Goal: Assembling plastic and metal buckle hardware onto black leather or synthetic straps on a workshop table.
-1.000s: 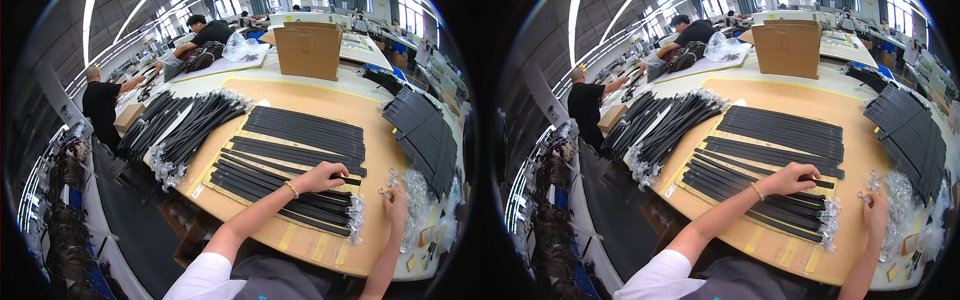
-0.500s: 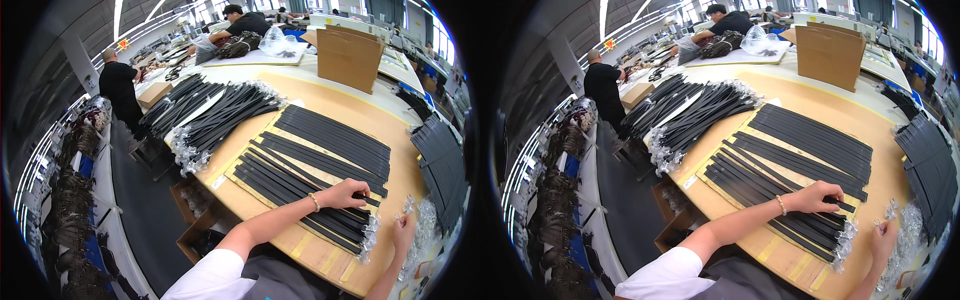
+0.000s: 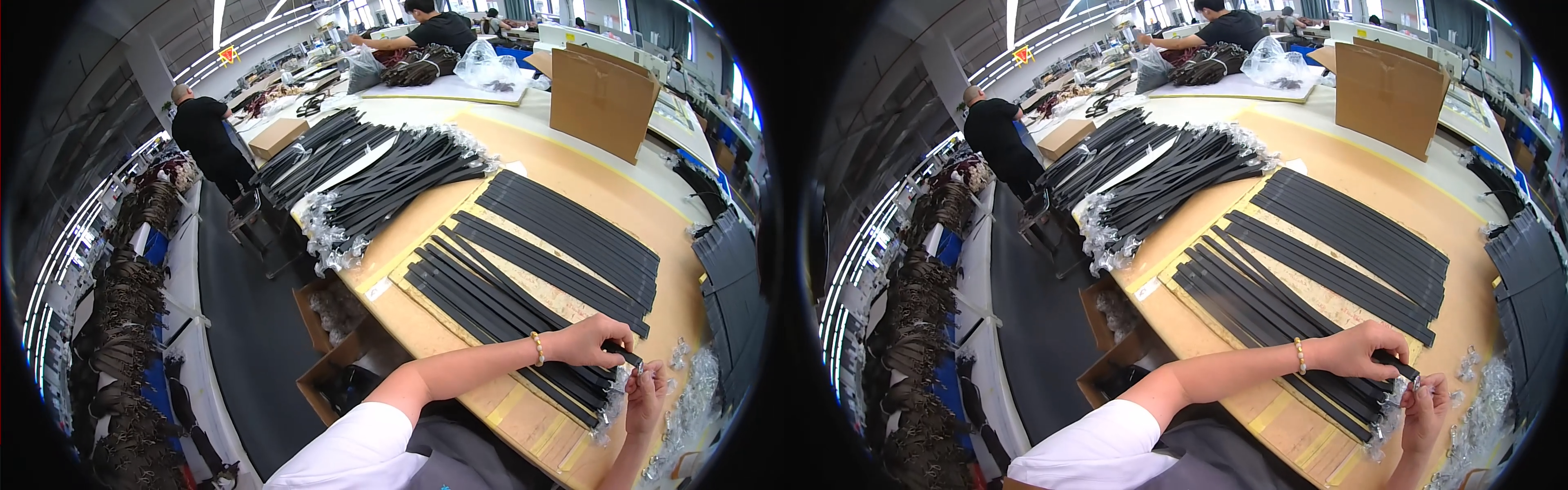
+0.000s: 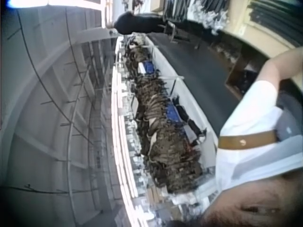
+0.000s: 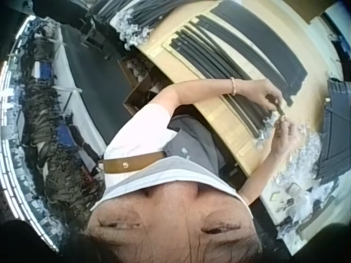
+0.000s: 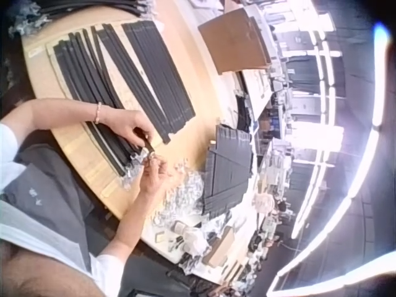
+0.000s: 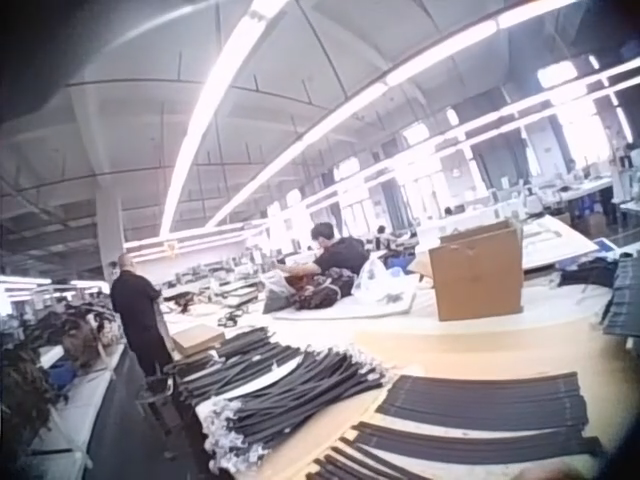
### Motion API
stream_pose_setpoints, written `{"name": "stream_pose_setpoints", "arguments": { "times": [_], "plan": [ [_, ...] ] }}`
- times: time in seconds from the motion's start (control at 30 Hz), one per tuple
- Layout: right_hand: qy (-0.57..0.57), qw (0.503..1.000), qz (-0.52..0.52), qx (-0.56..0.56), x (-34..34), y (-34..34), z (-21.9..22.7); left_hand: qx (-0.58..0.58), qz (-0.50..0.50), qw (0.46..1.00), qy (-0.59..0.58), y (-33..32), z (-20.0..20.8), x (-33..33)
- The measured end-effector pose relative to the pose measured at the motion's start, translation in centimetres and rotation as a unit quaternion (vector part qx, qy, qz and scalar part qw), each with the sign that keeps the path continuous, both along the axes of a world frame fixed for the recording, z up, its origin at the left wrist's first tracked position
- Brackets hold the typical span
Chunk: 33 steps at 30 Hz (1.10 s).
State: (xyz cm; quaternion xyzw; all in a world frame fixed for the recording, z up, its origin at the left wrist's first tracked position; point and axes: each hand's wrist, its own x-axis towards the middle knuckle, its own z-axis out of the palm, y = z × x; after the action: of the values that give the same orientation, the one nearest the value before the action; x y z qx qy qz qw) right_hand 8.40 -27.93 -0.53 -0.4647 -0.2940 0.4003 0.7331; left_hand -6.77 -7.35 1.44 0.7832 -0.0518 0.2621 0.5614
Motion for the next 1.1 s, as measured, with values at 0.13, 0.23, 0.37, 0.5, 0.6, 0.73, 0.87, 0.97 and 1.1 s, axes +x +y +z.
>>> {"name": "stream_pose_setpoints", "arguments": {
  "times": [0.13, 0.23, 0.37, 0.5, 0.6, 0.73, 0.87, 0.97, 1.1],
  "plan": [
    [-0.001, 0.999, -0.021, 0.033, -0.5, -0.2, -0.2, 0.024, -0.008, 1.000, -0.016, -1.1, 0.5, -0.2],
    [-0.008, 0.999, -0.044, 0.013, -0.4, -1.3, -0.2, 0.011, -0.022, 1.000, 0.000, -1.8, 0.9, 0.0],
    [0.016, 1.000, 0.008, 0.021, -0.7, -0.7, 0.2, 0.027, -0.012, 0.999, 0.015, -1.2, 0.5, -0.2],
    [0.034, 0.997, 0.041, 0.049, -0.8, 0.5, 0.4, 0.023, 0.001, 0.999, 0.048, -0.6, 1.4, -0.9],
    [0.053, 0.996, 0.055, 0.052, -0.3, 0.3, 0.4, -0.002, -0.002, 0.998, 0.068, -1.0, 1.3, -0.7],
    [0.067, 0.994, 0.063, 0.056, -0.2, -0.5, 0.7, -0.022, -0.023, 0.996, 0.086, -1.5, 0.9, 0.0],
    [0.056, 0.993, 0.084, 0.060, -0.1, -0.9, 0.3, -0.016, -0.027, 0.996, 0.080, -2.2, 1.1, 0.0],
    [0.047, 0.992, 0.101, 0.059, 0.1, -0.7, 0.0, -0.029, -0.024, 0.997, 0.063, -2.6, 1.0, -0.1],
    [0.041, 0.990, 0.130, 0.023, -0.2, -0.6, 0.1, -0.007, -0.032, 0.997, 0.068, -3.0, 0.9, -0.2]
  ]
}}
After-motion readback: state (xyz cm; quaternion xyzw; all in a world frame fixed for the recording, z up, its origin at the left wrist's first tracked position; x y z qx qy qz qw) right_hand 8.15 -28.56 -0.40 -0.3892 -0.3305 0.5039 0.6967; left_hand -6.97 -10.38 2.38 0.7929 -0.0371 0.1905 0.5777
